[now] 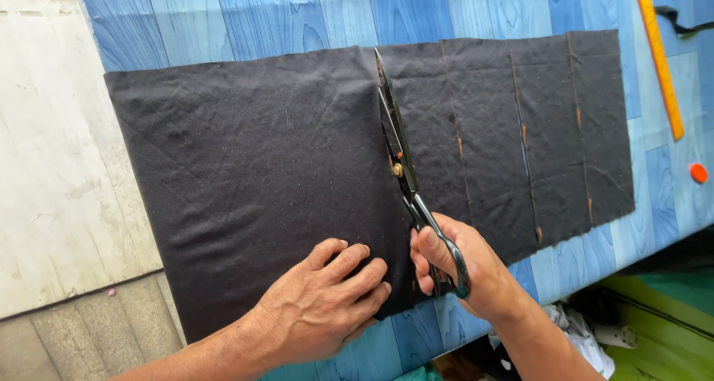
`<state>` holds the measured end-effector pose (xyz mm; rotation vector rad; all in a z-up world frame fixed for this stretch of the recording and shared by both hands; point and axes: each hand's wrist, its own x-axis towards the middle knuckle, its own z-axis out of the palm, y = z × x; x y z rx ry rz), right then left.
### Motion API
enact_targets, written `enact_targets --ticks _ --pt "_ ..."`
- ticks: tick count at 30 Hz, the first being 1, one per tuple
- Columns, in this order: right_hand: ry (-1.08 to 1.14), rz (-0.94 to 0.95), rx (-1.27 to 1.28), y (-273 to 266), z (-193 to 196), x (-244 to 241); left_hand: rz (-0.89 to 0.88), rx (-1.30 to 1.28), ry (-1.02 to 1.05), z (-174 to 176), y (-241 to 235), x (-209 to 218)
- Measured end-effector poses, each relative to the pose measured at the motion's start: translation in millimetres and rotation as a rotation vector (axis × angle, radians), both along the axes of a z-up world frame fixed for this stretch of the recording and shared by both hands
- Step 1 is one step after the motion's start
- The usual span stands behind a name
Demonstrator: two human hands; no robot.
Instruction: Measuring, marking with chalk, and cutting black fabric into strips using tailor scissors on a workspace table.
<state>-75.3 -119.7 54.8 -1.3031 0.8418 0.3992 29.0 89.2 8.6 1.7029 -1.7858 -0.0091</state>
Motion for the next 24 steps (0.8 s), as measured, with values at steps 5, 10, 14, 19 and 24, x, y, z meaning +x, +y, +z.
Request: enact_targets --ticks 5,10,14,19,24 --pt "0.037 -0.02 -0.03 0 0 9 -0.015 -0.006 0.025 -1 0 -1" --pt "0.078 0.019 -0.129 0 -1 18 -0.017 -0.008 0.017 0 0 -1" --pt "0.174 0.242 -0.411 0 6 28 -0.025 -0.005 0.013 2 0 -1" --pt "0.119 0.13 -0.246 -2 8 30 -0.033 0.003 -0.005 3 1 -3" --pt "0.047 0.081 -0.205 -10 -1 40 -0.035 0.04 -0.05 7 2 -5"
